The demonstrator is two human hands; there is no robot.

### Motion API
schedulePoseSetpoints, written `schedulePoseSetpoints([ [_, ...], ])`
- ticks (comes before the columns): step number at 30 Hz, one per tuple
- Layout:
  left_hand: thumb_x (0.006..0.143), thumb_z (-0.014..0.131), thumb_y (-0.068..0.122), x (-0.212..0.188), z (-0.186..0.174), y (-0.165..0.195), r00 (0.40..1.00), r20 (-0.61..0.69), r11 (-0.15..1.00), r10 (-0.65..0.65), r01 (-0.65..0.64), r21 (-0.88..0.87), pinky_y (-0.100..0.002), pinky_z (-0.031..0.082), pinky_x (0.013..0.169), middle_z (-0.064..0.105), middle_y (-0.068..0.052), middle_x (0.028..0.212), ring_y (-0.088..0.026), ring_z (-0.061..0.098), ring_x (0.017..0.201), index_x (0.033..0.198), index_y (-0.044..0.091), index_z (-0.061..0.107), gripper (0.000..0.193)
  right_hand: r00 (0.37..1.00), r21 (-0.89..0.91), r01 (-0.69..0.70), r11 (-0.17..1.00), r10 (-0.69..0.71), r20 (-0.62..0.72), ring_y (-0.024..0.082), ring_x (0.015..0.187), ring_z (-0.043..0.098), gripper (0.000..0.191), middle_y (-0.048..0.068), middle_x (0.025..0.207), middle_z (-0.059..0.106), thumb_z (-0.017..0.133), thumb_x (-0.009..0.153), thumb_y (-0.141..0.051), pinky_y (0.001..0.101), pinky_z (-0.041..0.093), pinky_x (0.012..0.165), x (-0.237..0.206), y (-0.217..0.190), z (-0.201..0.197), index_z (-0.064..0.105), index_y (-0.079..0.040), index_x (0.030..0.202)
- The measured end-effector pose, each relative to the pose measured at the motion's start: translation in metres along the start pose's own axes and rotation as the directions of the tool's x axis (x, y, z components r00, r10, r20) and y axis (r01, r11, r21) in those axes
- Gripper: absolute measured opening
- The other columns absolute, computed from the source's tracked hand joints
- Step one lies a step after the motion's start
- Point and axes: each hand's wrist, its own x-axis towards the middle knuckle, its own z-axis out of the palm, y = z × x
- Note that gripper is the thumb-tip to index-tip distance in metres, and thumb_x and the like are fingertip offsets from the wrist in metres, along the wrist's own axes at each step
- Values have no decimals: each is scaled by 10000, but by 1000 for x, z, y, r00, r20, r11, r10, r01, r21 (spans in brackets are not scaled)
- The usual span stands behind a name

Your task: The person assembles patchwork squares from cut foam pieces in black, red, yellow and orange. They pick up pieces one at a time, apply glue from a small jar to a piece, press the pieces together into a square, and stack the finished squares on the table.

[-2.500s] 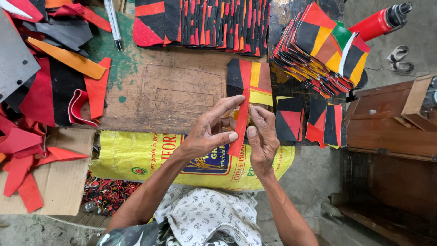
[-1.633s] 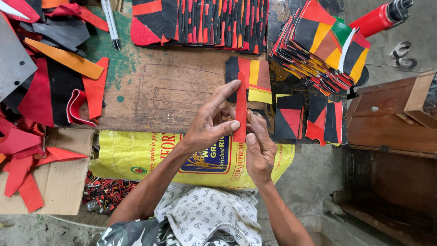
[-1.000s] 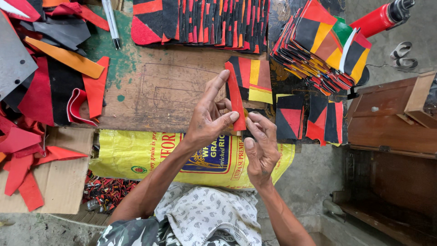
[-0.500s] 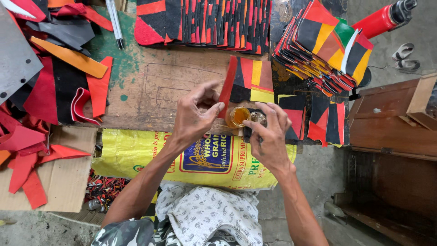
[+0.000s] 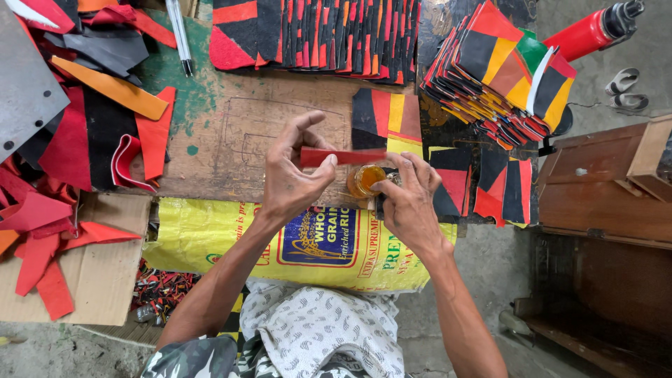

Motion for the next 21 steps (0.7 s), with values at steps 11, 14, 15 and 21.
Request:
schedulePoseSetpoints([
  [11,895,705,-20,-5,12,5,930,284,772,-234,355,-527,-209,552,760,649,-60,1082,-76,629,896,1410,-30,511,550,874,923,-96,373,475,-100,163,1233,529,313,80,1464,537,573,1016,26,302,448,1048,-9,-29,9,635,6,1322],
  [14,941,744,7,-13,19,3,922,303,766,-240,372,-525,-182,470,654,595,-48,1067,-46,533,807,1337,-85,661,415,892,905,-44,424,425,-156,154,1369,506,444,76,1497,503,541,1046,5,305,438,1120,-7,-42,13,507,30,1488],
  [15,927,744,21,-14,22,3,929,298,768,-222,355,-533,-176,471,651,595,-40,1108,-37,527,800,1312,-75,669,405,898,896,-46,443,410,-157,151,1386,494,462,81,1509,497,524,1052,5,306,438,1124,-6,-44,12,483,23,1511],
  [21,879,749,45,-13,22,2,923,358,826,-138,307,-472,-168,495,738,553,-43,1317,-31,527,877,1376,-72,632,524,914,910,-42,413,383,-132,137,1357,483,514,88,1549,463,466,1062,12,296,434,1121,0,-48,5,393,25,1571],
])
